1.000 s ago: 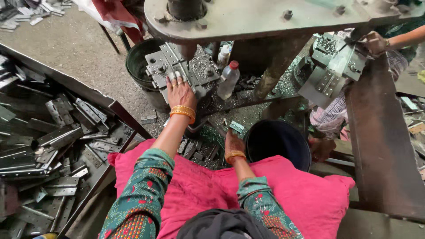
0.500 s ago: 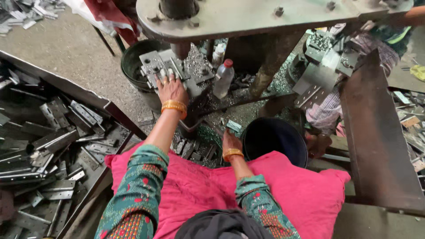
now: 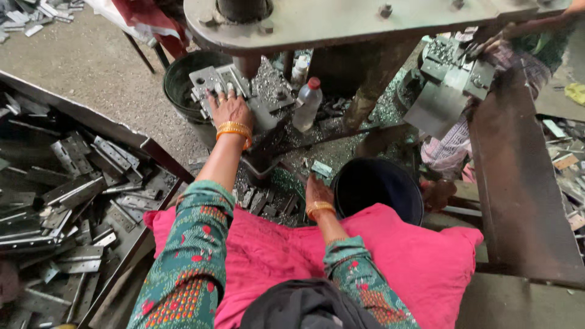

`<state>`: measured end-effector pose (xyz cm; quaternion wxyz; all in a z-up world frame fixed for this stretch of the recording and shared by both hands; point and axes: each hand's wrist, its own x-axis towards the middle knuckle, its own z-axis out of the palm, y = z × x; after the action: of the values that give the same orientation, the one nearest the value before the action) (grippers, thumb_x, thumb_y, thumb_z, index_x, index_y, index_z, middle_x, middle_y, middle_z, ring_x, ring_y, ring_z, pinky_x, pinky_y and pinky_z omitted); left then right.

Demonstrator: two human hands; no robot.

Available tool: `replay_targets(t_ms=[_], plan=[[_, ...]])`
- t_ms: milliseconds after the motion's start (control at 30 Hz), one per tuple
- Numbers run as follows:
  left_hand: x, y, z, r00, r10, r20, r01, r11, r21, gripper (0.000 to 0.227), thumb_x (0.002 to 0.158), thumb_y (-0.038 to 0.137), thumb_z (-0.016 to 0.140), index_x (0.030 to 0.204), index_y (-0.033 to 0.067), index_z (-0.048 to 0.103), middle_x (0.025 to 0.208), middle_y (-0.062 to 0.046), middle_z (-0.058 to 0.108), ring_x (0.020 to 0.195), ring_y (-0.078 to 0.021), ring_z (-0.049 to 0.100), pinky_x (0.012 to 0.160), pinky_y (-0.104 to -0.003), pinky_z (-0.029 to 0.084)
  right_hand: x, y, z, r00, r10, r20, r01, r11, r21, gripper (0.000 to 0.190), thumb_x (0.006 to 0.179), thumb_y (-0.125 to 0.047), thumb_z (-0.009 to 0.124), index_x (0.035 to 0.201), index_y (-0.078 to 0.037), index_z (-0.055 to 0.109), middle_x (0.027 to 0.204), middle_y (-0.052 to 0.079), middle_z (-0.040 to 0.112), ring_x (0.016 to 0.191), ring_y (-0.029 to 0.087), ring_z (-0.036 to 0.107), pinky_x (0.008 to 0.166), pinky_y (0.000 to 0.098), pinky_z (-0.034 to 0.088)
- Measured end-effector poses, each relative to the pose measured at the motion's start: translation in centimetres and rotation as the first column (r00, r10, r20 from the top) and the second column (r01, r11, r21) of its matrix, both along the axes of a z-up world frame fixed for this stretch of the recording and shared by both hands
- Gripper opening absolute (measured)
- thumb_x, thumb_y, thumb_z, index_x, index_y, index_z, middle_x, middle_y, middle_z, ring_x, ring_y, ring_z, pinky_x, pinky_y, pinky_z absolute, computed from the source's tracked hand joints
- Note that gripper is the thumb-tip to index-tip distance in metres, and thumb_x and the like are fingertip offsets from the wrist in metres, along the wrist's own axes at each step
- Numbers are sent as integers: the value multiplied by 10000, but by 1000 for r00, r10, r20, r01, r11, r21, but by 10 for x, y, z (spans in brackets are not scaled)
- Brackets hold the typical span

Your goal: The person operates a drill press to process small metal pieces. They pick up a metal piece from a bin, place it under the drill, activate the machine, and then remove the processed piece, repeating this cycle continuously.

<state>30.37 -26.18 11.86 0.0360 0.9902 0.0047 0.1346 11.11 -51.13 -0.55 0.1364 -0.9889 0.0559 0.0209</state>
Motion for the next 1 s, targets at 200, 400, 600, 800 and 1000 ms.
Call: replay_targets(t_ms=[200,400,600,800,1000], plan=[[-45,-12,10,999,-34,-35,34,999,0,494,911,357,583,1306,70,662,1540,-124,503,1444,-339,414,1233,-568,80,-6,5,51,990,31,138,-6,985,-174,175,1002,-167,528,1128,-93,626,1042,160,710,966,340,714,856,490,551],[-135,-14,22,887,-436,153,432,900,59,412,870,271,702,1229,80,639,1354,-138,628,1332,-277,568,1240,-479,339,-11,22,105,950,115,290,-6,936,-353,179,926,-164,567,1078,-97,633,983,109,703,898,284,716,826,447,540],[-80,-47,57,913,-205,352,239,970,-56,340,986,31,586,1288,125,710,1191,-175,672,1003,-284,636,758,-399,516,-13,18,107,917,126,378,-22,964,-267,110,937,-176,574,1010,-113,626,937,97,688,873,280,705,796,437,536],[-63,-62,56,999,41,-5,-41,990,-132,202,857,149,635,966,65,783,1207,-199,647,1089,-357,605,854,-415,498,-12,15,104,907,159,389,-24,943,-331,156,905,-161,591,1040,-98,635,944,95,686,867,273,708,783,432,537],[-110,-31,28,997,-12,76,1,990,144,381,938,206,534,1205,20,733,1480,-178,578,1414,-331,469,1103,-532,305,-12,20,96,930,138,340,-10,936,-352,197,914,-155,591,1097,-103,646,931,84,692,855,264,713,812,448,543]])
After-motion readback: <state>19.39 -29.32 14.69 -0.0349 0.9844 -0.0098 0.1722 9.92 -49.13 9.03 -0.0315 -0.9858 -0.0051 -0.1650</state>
